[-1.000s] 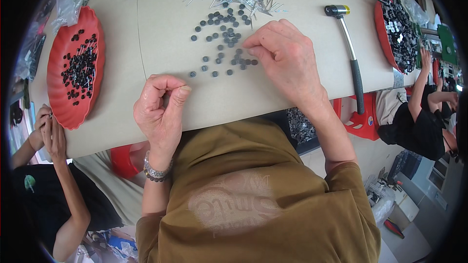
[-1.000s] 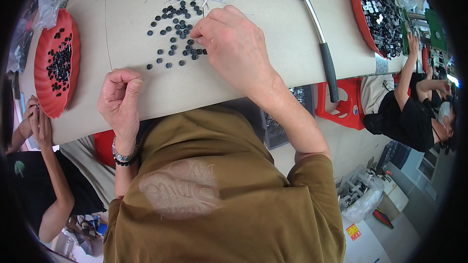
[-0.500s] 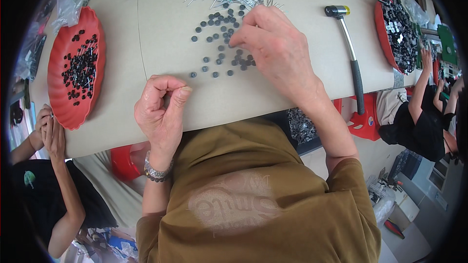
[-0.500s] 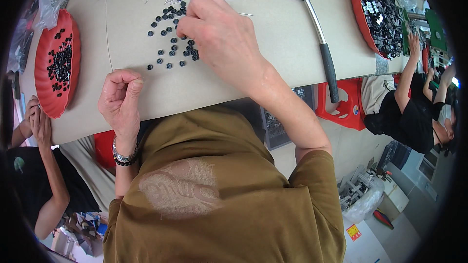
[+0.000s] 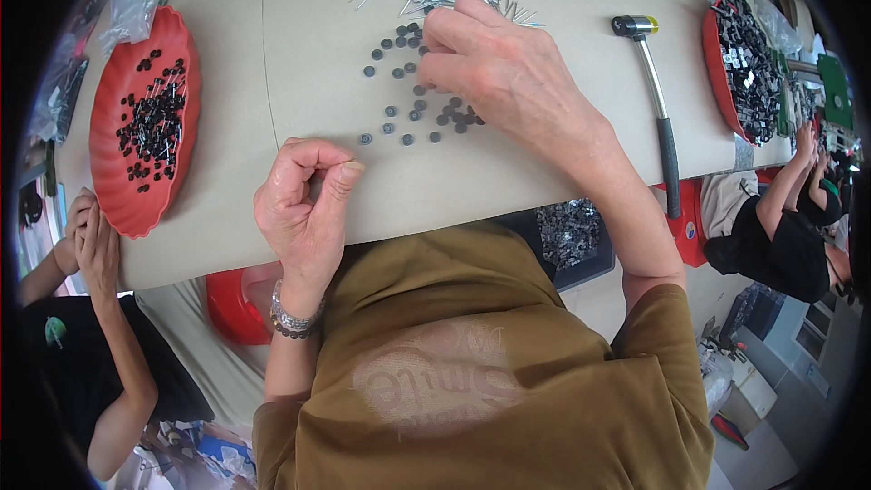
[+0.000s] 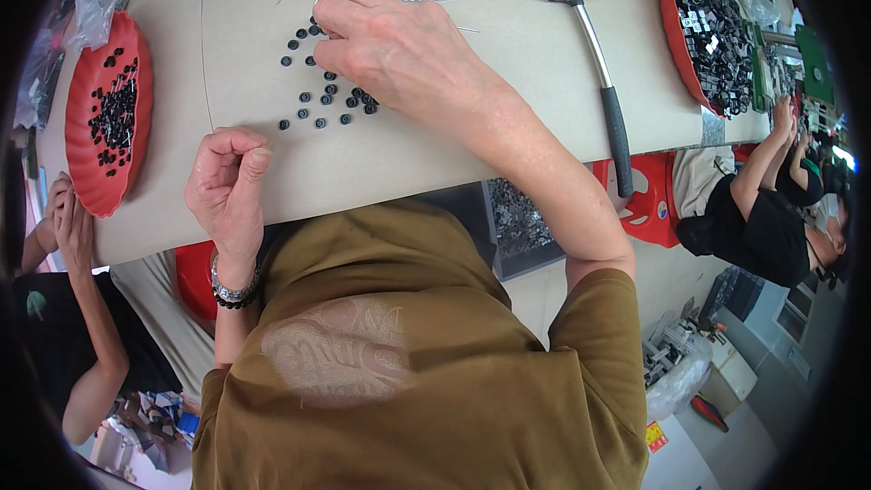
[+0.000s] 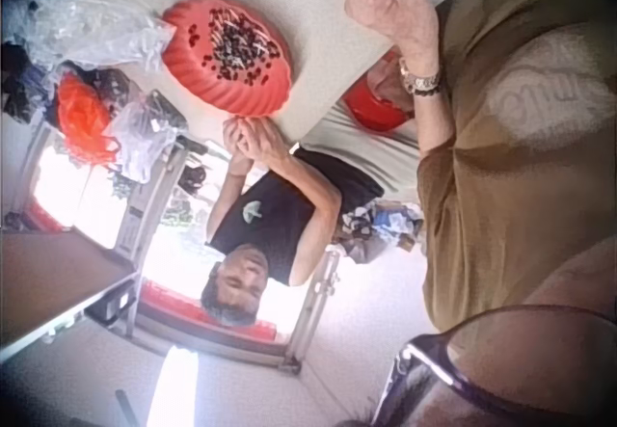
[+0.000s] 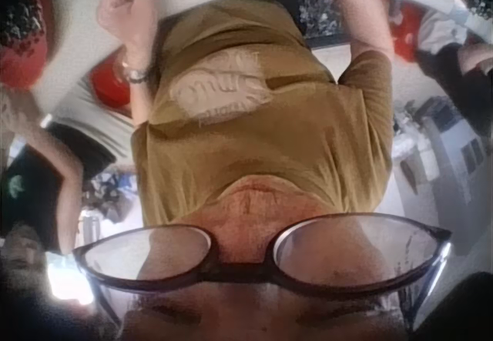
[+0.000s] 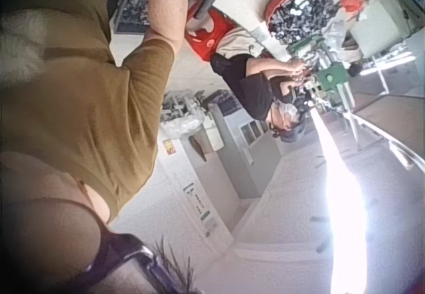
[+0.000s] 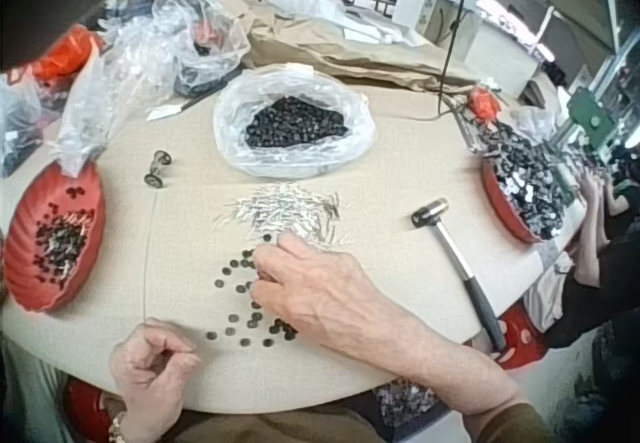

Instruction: The person assembles small hardware components by fitting metal pins into rubber grommets by hand, tapping them with a mallet, and sorting the pieces on the workbench.

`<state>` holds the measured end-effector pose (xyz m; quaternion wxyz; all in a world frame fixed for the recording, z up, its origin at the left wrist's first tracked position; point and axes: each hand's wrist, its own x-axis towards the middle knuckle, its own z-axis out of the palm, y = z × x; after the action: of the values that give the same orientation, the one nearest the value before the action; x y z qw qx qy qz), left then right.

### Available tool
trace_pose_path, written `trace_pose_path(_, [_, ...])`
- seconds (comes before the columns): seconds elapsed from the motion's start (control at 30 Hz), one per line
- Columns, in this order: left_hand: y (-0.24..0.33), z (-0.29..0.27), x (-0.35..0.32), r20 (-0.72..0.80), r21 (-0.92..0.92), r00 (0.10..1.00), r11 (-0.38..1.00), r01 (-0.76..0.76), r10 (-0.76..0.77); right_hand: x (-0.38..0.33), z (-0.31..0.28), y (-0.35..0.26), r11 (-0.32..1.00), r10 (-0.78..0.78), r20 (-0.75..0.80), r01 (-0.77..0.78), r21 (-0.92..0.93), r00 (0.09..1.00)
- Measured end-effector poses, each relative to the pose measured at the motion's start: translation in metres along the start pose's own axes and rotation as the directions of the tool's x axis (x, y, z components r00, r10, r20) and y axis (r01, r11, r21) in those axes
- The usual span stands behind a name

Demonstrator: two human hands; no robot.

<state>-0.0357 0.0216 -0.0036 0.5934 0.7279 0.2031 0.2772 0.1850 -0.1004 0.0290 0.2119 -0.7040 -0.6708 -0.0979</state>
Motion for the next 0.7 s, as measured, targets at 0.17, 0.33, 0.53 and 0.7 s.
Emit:
trace_pose_path(0.17, [-0.002, 0.000, 0.000, -0.046, 0.003, 0.999, 1.000, 0.001, -0.001, -0.001, -0.002, -0.001, 1.000, 0.030, 0.030, -0.030, 0.003, 0.999])
trace_pose_path(0.33, [0.001, 0.001, 0.000, -0.045, 0.019, 0.999, 1.000, 0.006, -0.005, -0.003, -0.005, -0.006, 0.992, 0.086, 0.066, -0.092, 0.092, 0.994])
trace_pose_path(0.53, [-0.001, 0.001, 0.000, -0.043, 0.005, 0.999, 1.000, 0.006, -0.006, -0.006, 0.001, 0.000, 0.971, 0.184, 0.001, -0.182, 0.158, 0.983])
trace_pose_path(0.7, [0.000, 0.000, 0.000, -0.044, -0.006, 0.999, 1.000, 0.002, -0.002, -0.002, -0.001, 0.002, 0.968, 0.195, -0.046, -0.185, 0.169, 0.980])
